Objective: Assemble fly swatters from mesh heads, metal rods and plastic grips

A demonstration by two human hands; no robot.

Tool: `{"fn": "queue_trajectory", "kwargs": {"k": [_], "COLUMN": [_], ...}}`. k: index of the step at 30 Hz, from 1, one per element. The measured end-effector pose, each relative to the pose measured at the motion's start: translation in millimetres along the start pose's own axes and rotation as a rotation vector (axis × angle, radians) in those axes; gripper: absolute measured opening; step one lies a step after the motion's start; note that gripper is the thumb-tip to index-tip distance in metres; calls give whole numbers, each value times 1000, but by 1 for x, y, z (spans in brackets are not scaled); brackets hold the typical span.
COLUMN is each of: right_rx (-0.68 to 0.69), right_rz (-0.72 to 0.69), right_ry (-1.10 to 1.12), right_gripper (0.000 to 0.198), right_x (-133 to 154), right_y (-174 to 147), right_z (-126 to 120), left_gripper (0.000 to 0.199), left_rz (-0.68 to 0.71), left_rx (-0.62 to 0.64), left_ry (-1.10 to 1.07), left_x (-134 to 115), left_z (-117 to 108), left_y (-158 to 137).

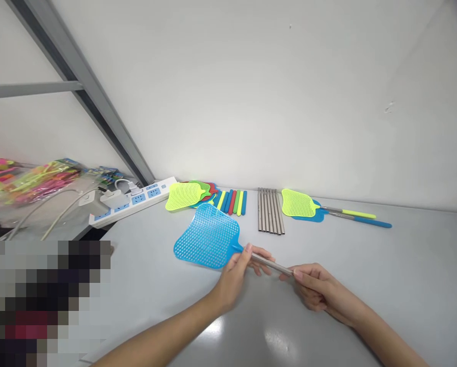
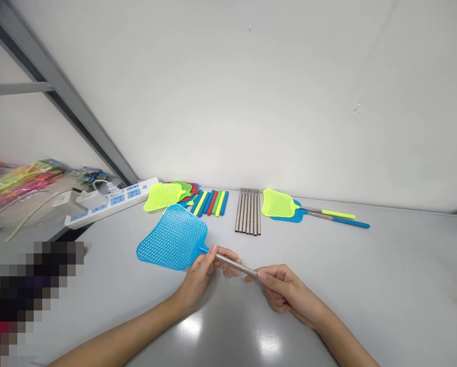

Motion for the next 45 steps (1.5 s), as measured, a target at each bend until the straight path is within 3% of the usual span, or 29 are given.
{"fn": "queue_trajectory", "kwargs": {"k": [3, 9, 17, 29, 41, 45], "right_rx": [11, -2, 11, 13, -10, -12], "right_rz": [2, 25, 16, -6, 4, 1], "right_ry": [12, 50, 29, -8, 31, 41], "right_gripper": [27, 26, 28, 29, 32, 30], "right_x": [1, 1, 3, 2, 8, 9], "right_y": [1, 1, 1, -2, 0, 0], "right_z": [0, -4, -1, -1, 1, 1], "left_gripper": [48, 62, 47, 40, 46, 38], "left_rz": [17, -28, 29, 30, -4, 24], "left_rx": [-9, 19, -202, -7, -50, -34], "left_ry": [29, -113, -83, -112, -125, 21], "left_x": [1, 0, -1, -3, 2, 1], "left_z": [-1, -1, -16, -3, -5, -3], "left_y": [-1, 0, 5, 9, 12, 9]}}
Point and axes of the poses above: each hand's wrist, its own y-axis towards the middle knuckle, its own z-axis out of the palm, x = y × z, the point moved 8 cm from there along y, towards the middle knuckle, and after that the axes turned 14 degrees about -x, right-handed, at the moved point
